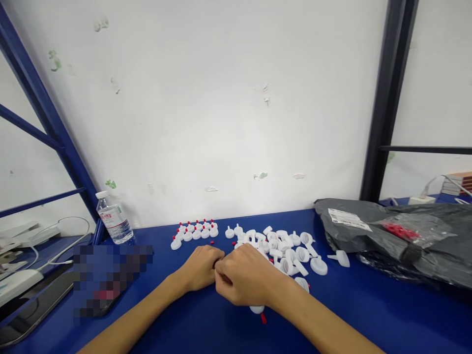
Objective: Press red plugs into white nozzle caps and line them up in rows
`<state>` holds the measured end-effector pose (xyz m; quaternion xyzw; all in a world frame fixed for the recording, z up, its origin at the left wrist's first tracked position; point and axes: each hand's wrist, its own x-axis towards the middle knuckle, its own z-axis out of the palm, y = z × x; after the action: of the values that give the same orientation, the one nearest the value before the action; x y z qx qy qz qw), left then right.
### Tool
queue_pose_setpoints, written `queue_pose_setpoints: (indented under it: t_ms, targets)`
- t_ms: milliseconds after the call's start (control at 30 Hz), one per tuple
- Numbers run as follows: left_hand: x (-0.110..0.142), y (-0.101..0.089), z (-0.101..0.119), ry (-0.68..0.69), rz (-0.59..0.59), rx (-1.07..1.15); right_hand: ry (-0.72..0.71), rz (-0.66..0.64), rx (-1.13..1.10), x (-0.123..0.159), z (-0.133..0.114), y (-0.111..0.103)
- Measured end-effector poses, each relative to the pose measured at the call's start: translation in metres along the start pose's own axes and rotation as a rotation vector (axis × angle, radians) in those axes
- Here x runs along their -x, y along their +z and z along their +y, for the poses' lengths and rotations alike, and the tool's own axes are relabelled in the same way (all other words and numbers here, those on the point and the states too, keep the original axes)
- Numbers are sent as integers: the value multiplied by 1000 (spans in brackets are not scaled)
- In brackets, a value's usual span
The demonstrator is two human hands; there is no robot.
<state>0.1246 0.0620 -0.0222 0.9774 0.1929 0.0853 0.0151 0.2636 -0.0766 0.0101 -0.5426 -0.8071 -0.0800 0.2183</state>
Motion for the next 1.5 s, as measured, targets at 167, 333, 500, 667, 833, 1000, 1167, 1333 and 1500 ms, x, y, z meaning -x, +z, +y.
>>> queue_pose_setpoints:
  t_ms: [167, 333, 500, 667, 833, 1000, 1167, 1333, 1500]
  targets:
    - [0, 0, 0, -1, -4, -15, -7, -6, 18, 1, -1, 1]
    - [2, -1, 1, -1, -13, -28, -6, -1, 19, 0, -1, 1]
    - [2, -2, 3, 2, -11, -34, 0, 2, 13, -1, 0, 1]
    - [2, -2, 2, 5, -5, -38, -2, -5, 4, 0, 0, 1]
    - [3, -2, 3, 2, -3, -46, -9, -5, 2, 0, -1, 1]
    - [2, -9, 4, -72, 52, -69, 37, 187, 59, -2, 6, -5]
    - [-1, -22, -8, -261, 191, -103, 239, 455, 112, -3, 23, -25]
    - [-1, -18, -23, -348, 194, -89, 326, 317, 135, -3, 29, -27]
    - [-1, -7, -27, -335, 163, -62, 220, 111, 125, -1, 29, -15]
